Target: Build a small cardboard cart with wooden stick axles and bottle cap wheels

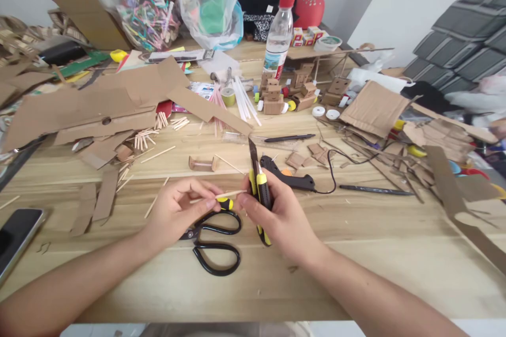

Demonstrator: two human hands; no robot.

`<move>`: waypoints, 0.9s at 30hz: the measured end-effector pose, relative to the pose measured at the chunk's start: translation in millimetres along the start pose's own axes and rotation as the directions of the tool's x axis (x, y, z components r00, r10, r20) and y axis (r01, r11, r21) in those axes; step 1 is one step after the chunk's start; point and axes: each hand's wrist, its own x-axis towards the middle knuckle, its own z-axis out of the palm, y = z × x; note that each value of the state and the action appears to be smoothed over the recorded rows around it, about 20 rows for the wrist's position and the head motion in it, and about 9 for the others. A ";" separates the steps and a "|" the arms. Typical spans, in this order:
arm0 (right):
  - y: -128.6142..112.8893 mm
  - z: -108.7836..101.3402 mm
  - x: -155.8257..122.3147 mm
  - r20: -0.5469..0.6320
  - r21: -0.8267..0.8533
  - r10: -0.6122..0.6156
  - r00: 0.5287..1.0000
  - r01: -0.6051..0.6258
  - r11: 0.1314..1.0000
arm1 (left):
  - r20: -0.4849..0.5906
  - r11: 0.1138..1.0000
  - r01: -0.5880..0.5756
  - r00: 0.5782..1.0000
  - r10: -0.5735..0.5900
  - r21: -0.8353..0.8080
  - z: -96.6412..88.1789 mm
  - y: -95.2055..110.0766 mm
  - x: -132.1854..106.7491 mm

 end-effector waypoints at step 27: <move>8.2 -41.9 12.4 0.271 -0.928 -0.576 0.771 0.367 0.055 | 0.403 0.924 0.338 0.882 -0.245 -0.178 -9.9 -2.7 3.6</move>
